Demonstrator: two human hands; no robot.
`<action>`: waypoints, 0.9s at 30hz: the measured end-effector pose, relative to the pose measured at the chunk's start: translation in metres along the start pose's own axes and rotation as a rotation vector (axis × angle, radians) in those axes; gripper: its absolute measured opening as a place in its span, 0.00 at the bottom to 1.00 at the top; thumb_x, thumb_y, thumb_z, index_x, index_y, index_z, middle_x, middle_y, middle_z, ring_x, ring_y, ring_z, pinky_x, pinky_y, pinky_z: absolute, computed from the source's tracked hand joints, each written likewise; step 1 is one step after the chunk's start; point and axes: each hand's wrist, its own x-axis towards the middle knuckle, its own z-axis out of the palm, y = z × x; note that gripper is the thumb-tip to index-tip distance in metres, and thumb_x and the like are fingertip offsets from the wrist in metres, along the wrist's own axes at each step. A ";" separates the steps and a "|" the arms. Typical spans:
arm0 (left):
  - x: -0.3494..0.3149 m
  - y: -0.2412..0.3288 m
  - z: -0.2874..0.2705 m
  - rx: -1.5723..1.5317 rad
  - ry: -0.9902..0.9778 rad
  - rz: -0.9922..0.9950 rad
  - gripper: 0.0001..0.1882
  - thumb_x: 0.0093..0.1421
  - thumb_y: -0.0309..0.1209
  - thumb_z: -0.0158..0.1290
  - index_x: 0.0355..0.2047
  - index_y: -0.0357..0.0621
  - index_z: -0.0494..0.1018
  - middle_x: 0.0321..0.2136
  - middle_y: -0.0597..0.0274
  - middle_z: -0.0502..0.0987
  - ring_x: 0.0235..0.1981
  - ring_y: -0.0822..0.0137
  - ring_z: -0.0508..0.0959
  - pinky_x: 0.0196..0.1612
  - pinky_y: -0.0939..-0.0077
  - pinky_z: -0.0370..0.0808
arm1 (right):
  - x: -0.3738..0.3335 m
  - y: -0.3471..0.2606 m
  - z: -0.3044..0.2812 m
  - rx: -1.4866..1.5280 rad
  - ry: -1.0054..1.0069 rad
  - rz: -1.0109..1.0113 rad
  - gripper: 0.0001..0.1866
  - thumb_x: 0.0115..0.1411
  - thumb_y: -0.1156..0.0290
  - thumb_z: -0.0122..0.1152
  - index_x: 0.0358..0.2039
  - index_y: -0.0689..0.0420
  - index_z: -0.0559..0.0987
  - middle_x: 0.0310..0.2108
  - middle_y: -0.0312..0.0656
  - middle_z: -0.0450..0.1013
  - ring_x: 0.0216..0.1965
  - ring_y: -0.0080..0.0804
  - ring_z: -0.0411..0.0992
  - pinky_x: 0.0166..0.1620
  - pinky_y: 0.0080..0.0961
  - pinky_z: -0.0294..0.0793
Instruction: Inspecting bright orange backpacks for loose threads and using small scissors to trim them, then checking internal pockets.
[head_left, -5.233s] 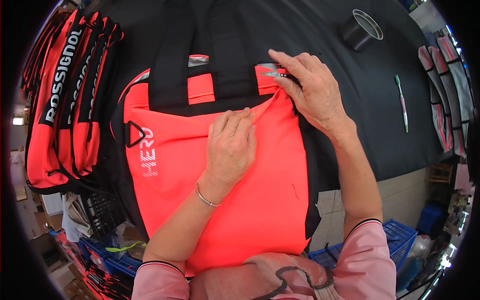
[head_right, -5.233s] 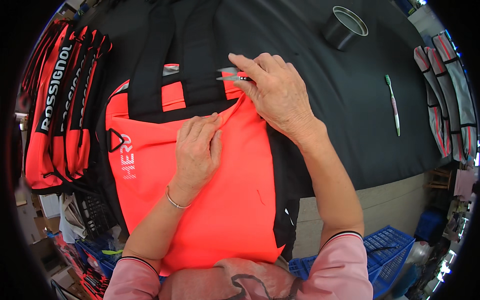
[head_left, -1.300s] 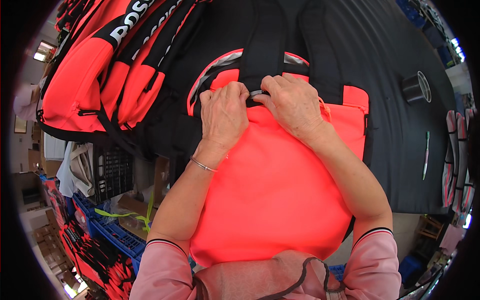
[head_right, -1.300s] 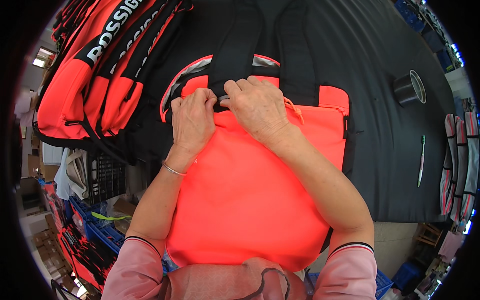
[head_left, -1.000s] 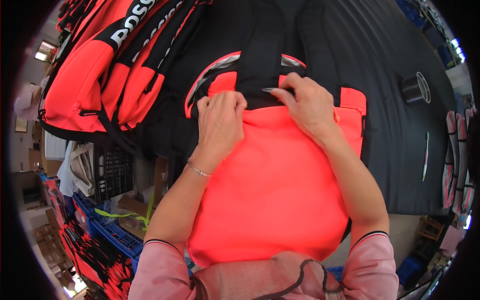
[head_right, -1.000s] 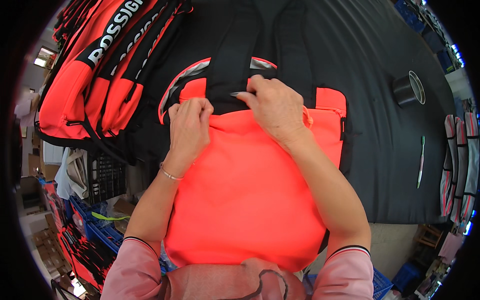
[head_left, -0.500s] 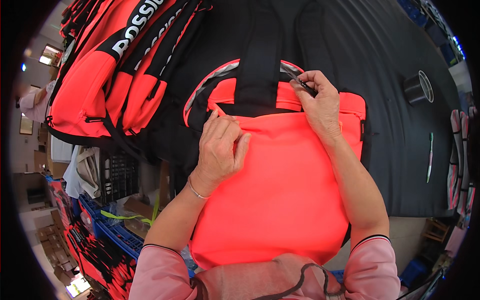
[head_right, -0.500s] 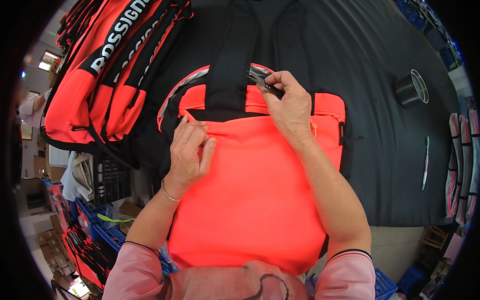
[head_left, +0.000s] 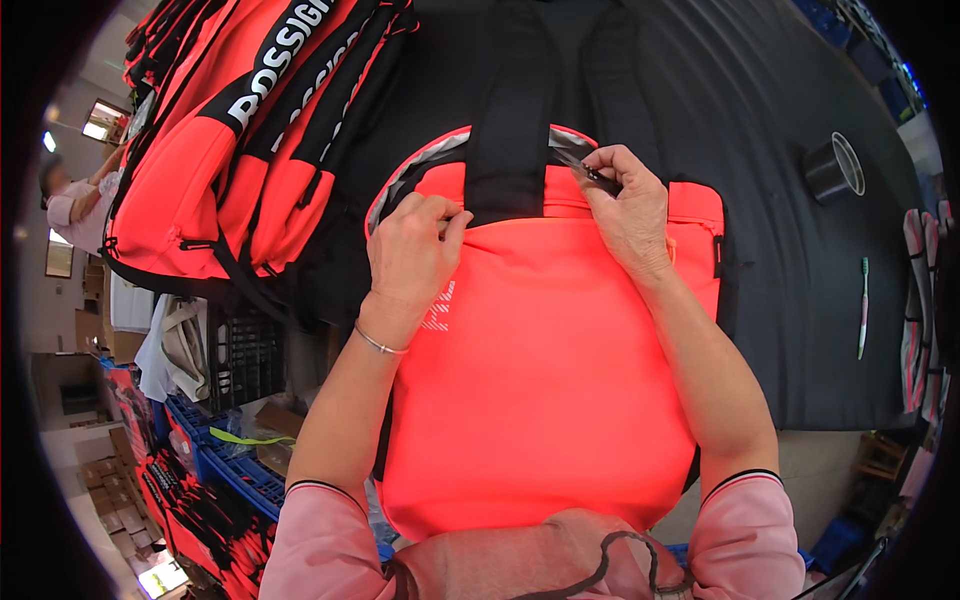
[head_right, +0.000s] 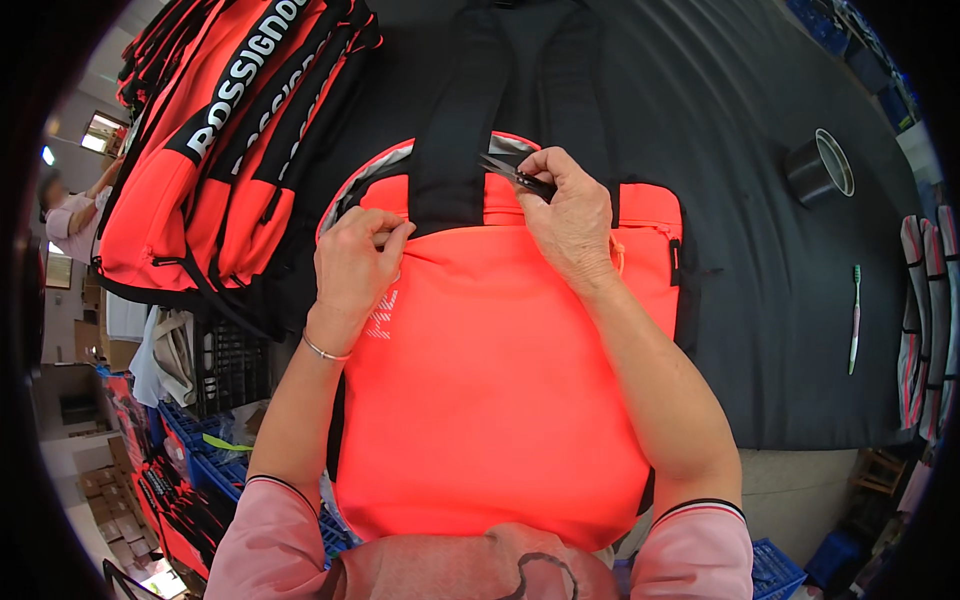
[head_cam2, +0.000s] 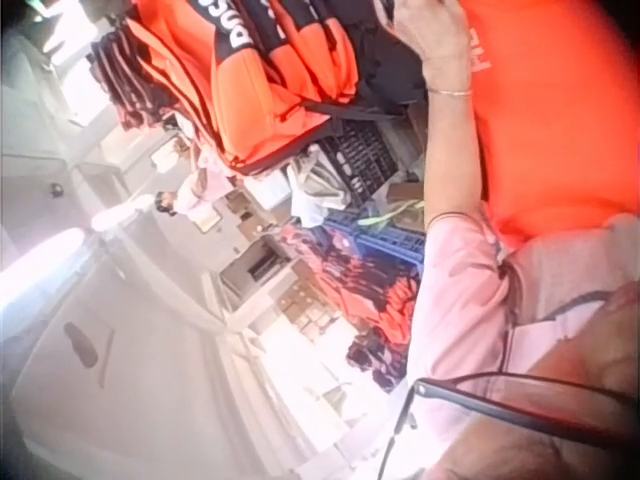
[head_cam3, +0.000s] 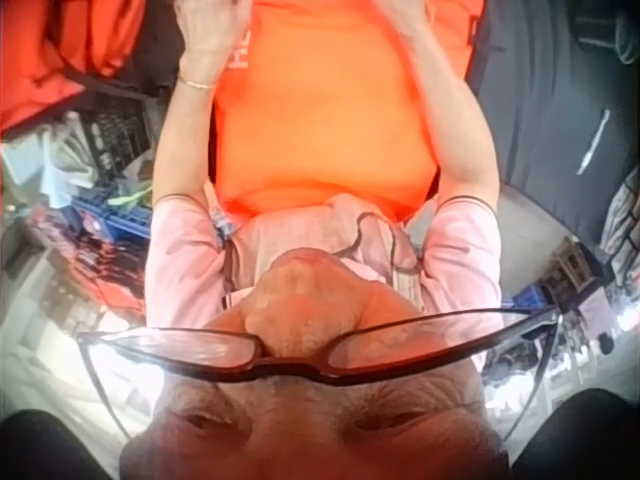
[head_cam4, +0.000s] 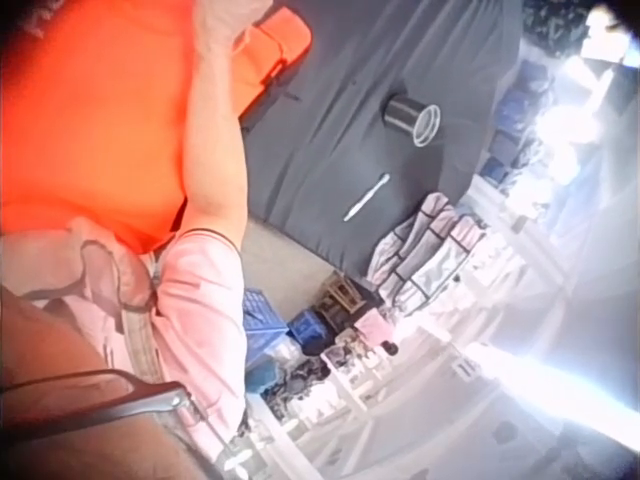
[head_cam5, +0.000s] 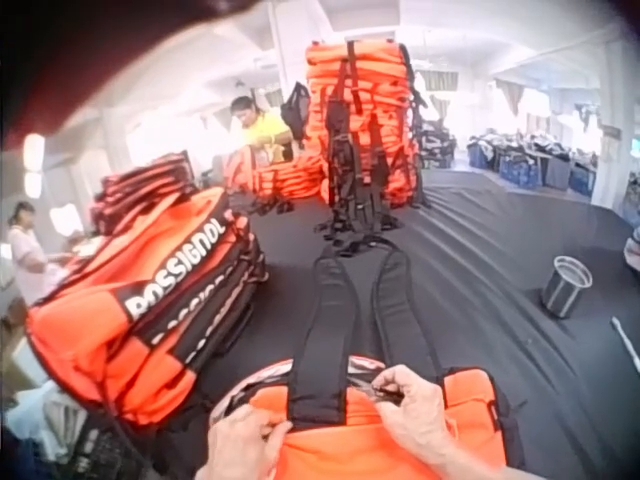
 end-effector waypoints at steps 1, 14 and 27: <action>0.003 0.000 0.001 0.048 -0.022 0.011 0.06 0.54 0.28 0.63 0.26 0.40 0.77 0.24 0.61 0.77 0.22 0.65 0.81 0.27 0.75 0.75 | 0.000 0.000 -0.001 -0.014 -0.013 0.006 0.08 0.53 0.77 0.65 0.34 0.57 0.77 0.24 0.36 0.75 0.26 0.24 0.74 0.33 0.21 0.72; 0.003 -0.009 0.006 -0.095 0.046 0.029 0.06 0.52 0.24 0.63 0.23 0.41 0.76 0.21 0.62 0.76 0.18 0.68 0.78 0.24 0.76 0.73 | 0.000 -0.006 -0.002 -0.057 -0.028 0.012 0.08 0.51 0.78 0.64 0.34 0.57 0.77 0.24 0.37 0.76 0.27 0.29 0.75 0.33 0.24 0.72; 0.005 -0.008 0.003 -0.057 0.002 0.070 0.04 0.53 0.25 0.63 0.29 0.41 0.79 0.24 0.60 0.77 0.21 0.64 0.79 0.26 0.74 0.74 | 0.000 -0.004 -0.003 -0.065 -0.050 -0.006 0.08 0.52 0.77 0.64 0.34 0.56 0.77 0.26 0.37 0.77 0.28 0.30 0.76 0.33 0.25 0.73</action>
